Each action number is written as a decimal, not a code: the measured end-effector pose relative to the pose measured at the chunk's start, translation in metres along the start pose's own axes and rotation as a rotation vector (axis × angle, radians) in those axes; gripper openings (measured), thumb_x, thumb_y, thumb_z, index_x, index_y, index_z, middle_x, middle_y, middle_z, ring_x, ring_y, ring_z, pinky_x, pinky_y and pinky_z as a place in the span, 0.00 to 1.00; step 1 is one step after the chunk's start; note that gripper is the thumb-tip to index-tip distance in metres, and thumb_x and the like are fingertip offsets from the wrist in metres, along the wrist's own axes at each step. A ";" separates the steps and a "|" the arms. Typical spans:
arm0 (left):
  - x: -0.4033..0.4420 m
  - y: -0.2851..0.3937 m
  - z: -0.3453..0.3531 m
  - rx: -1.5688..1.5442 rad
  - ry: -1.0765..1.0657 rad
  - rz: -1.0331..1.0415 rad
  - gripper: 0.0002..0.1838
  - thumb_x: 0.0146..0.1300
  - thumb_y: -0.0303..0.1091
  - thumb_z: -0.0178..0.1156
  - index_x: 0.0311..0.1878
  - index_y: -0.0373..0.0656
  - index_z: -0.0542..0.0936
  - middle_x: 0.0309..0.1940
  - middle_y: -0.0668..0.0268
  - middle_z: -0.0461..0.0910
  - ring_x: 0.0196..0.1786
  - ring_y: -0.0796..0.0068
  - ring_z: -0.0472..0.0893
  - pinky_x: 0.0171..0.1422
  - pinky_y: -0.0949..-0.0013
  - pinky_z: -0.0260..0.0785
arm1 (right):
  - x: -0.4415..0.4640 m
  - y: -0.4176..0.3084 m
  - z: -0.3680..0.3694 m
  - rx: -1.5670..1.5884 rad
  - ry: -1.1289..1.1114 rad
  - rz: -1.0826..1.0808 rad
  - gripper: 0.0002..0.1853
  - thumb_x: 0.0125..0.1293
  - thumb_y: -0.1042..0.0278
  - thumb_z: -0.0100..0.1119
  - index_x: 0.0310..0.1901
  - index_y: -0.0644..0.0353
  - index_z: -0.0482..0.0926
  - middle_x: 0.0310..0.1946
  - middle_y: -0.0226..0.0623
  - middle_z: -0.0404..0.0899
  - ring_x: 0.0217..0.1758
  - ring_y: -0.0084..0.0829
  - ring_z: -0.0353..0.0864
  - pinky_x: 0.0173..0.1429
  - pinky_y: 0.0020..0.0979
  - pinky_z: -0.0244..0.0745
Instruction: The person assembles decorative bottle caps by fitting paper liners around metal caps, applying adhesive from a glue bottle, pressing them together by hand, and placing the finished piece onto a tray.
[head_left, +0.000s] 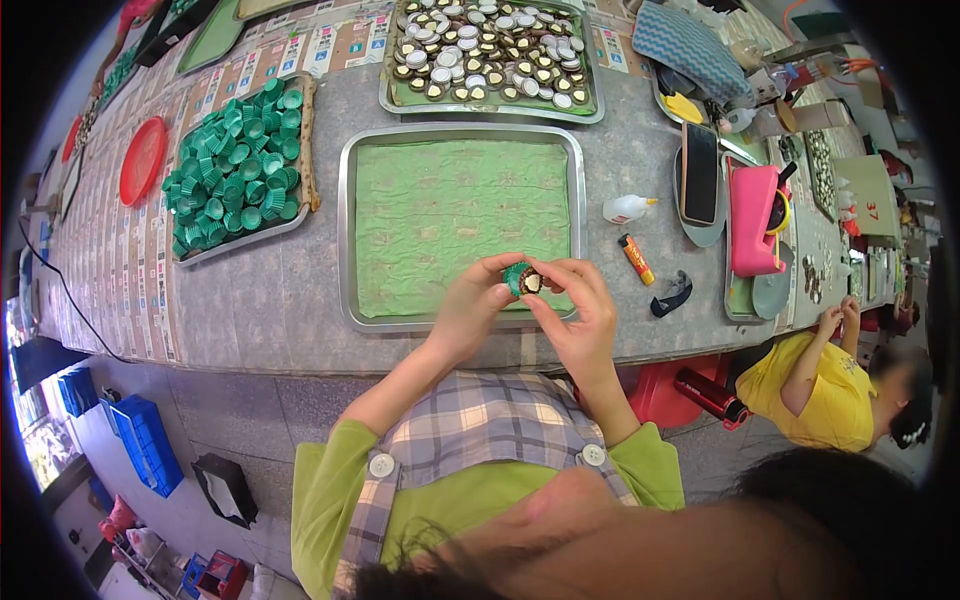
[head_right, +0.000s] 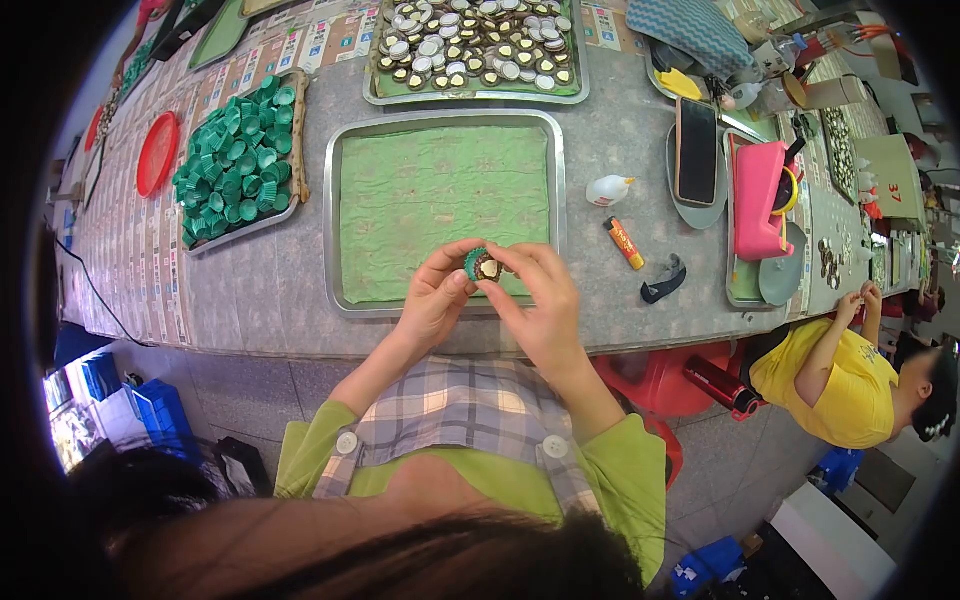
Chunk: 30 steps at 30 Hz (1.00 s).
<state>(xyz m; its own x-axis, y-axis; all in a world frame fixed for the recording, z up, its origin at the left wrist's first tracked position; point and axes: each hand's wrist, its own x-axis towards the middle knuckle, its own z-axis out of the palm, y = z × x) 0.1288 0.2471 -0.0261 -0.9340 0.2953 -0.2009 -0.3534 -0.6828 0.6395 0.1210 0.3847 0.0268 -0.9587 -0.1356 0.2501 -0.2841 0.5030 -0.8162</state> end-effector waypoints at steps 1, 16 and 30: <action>0.000 0.000 -0.001 0.033 0.001 0.010 0.18 0.57 0.24 0.48 0.53 0.36 0.65 0.46 0.62 0.71 0.49 0.74 0.71 0.55 0.69 0.64 | 0.000 0.000 -0.001 0.107 -0.013 0.059 0.18 0.44 0.76 0.63 0.42 0.60 0.76 0.33 0.37 0.72 0.34 0.32 0.73 0.37 0.27 0.70; 0.001 0.002 0.001 0.057 0.031 -0.090 0.19 0.58 0.25 0.47 0.53 0.35 0.65 0.44 0.64 0.70 0.45 0.77 0.71 0.50 0.73 0.66 | -0.003 0.004 0.007 -0.208 0.055 -0.121 0.19 0.42 0.74 0.66 0.40 0.61 0.77 0.33 0.38 0.72 0.33 0.32 0.73 0.36 0.27 0.70; 0.002 0.004 0.000 -0.003 -0.034 -0.057 0.21 0.62 0.36 0.47 0.55 0.34 0.63 0.49 0.59 0.69 0.49 0.71 0.72 0.53 0.67 0.67 | 0.000 0.011 -0.008 -0.052 0.024 -0.045 0.14 0.42 0.74 0.64 0.35 0.59 0.77 0.29 0.36 0.72 0.32 0.34 0.72 0.35 0.29 0.68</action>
<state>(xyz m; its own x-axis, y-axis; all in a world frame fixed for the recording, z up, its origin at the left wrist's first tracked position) 0.1253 0.2452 -0.0245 -0.9103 0.3558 -0.2116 -0.4058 -0.6662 0.6257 0.1181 0.3969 0.0223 -0.9443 -0.1385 0.2986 -0.3247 0.5409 -0.7759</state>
